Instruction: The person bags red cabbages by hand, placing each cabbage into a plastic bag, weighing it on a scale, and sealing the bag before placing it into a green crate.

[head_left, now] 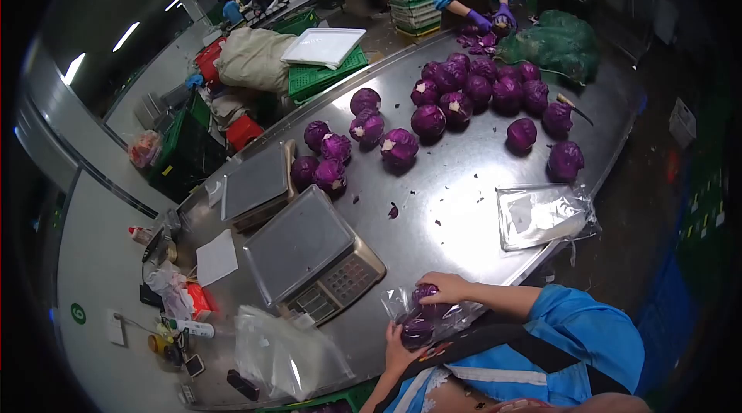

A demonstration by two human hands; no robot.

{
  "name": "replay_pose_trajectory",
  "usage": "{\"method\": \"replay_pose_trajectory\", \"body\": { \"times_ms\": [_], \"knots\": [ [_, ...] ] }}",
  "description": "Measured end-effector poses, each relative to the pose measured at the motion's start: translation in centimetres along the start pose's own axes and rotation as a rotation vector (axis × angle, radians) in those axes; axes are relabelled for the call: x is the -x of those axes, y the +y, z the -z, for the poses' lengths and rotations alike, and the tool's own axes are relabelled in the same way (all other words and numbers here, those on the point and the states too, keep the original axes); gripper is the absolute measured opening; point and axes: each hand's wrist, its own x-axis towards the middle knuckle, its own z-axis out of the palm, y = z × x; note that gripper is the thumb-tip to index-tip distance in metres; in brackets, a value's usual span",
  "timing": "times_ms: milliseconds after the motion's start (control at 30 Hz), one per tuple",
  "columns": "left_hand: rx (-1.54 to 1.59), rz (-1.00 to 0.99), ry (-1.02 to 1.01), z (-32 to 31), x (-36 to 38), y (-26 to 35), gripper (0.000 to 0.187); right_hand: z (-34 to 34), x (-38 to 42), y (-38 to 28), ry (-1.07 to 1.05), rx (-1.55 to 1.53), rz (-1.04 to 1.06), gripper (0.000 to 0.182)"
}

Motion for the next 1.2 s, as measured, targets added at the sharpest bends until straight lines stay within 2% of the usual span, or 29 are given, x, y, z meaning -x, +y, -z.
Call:
{"method": "replay_pose_trajectory", "body": {
  "times_ms": [67,133,167,233,267,300,367,400,433,467,500,533,567,600,633,667,700,733,767,800,867,900,933,967,1000,1033,1100,1133,1200],
  "knots": [
    [0.075,0.006,0.072,-0.9,-0.2,-1.2,0.101,0.3,0.2,2.9,0.027,-0.102,0.083,0.056],
    [0.506,0.226,0.024,-0.2,-2.6,0.0,0.101,1.0,-1.4,3.6,0.026,-0.271,-0.074,0.05],
    [0.597,0.266,0.019,0.6,-3.7,1.0,0.1,2.3,-2.7,3.5,-0.139,-0.617,-0.198,0.045],
    [0.601,0.301,0.048,2.7,-5.8,3.1,0.097,2.7,-6.4,7.2,-0.32,-0.532,-0.037,0.038],
    [0.574,0.287,0.025,4.4,-6.0,3.8,0.098,3.4,-6.7,5.3,-0.397,-0.662,-0.389,0.039],
    [0.549,0.268,0.006,6.0,-5.7,4.1,0.1,4.3,-6.3,3.0,-0.543,-0.893,-0.436,0.046],
    [0.581,0.184,0.063,9.9,-3.1,5.7,0.105,2.8,-6.2,0.8,-0.557,-1.047,-0.539,0.054],
    [0.478,0.153,0.124,11.0,-1.2,5.8,0.108,1.5,-6.0,-2.8,-0.682,-0.986,-0.549,0.054],
    [0.368,0.127,0.172,11.7,0.9,5.4,0.111,-0.1,-5.2,-7.0,-0.659,-1.162,-0.58,0.056],
    [0.485,0.026,0.374,11.4,3.0,4.8,0.112,-2.2,-3.9,-10.0,-0.614,-1.335,-0.628,0.058],
    [0.588,-0.096,0.571,11.1,5.4,4.1,0.112,-4.8,-3.0,-11.7,-0.708,-1.422,-0.636,0.061],
    [1.057,0.009,0.673,11.5,7.8,5.1,0.106,-7.2,-2.0,-12.9,-0.796,-1.352,-0.508,0.061],
    [1.334,0.085,0.843,10.9,10.6,4.4,0.097,-9.5,-0.3,-14.2,-0.867,-1.293,-0.379,0.062],
    [1.392,0.027,0.903,12.1,12.5,3.6,0.092,-11.1,2.2,-17.7,-0.798,-1.207,-0.579,0.064],
    [1.543,-0.004,0.983,12.7,15.7,3.5,0.084,-12.1,4.2,-20.7,-0.863,-0.826,-0.416,0.062],
    [1.699,-0.078,1.188,12.3,18.6,3.2,0.078,-14.2,5.4,-21.6,-0.903,-0.639,0.029,0.065],
    [1.805,-0.086,1.125,13.7,22.4,3.2,0.075,-16.2,6.4,-22.4,-0.906,-0.442,0.468,0.071],
    [1.799,-0.093,1.145,14.1,26.1,2.7,0.075,-16.8,6.6,-24.7,-1.089,-0.299,0.533,0.074],
    [1.718,-0.064,1.332,13.6,30.4,1.2,0.073,-17.6,6.7,-27.0,-1.266,-0.15,0.593,0.079],
    [1.623,-0.033,1.512,12.8,34.8,-0.4,0.072,-19.7,6.6,-27.1,-1.36,-0.189,0.559,0.07],
    [1.399,0.029,1.852,12.7,42.8,-1.8,0.07,-22.1,7.2,-25.8,-1.263,-0.228,0.432,0.055],
    [1.1,0.462,2.003,13.4,46.2,-0.3,0.066,-22.9,7.5,-25.2,-1.215,-0.263,0.342,0.051],
    [1.14,0.625,2.089,11.4,50.6,-1.3,0.061,-23.6,7.9,-24.2,-1.195,-0.298,0.189,0.046],
    [0.687,0.785,1.859,8.0,56.9,-4.2,0.06,-24.3,8.1,-22.7,-1.18,-0.268,0.168,0.043],
    [1.154,1.094,1.908,13.1,54.8,1.4,0.058,-24.9,8.5,-21.8,-1.191,-0.245,0.134,0.042],
    [1.251,0.69,1.78,10.8,59.9,-1.7,0.051,-25.3,8.9,-21.0,-1.199,-0.222,0.096,0.042],
    [0.861,0.937,1.624,7.9,65.1,-4.7,0.059,-26.7,9.7,-20.0,-1.182,-0.197,0.017,0.039],
    [0.88,0.942,1.615,7.7,65.4,-5.3,0.059,-27.5,10.2,-19.6,-1.174,-0.21,-0.01,0.037],
    [0.346,1.223,1.286,6.7,64.7,-7.1,0.072,-28.9,10.9,-19.9,-1.143,-0.183,-0.034,0.033]
  ]
}}
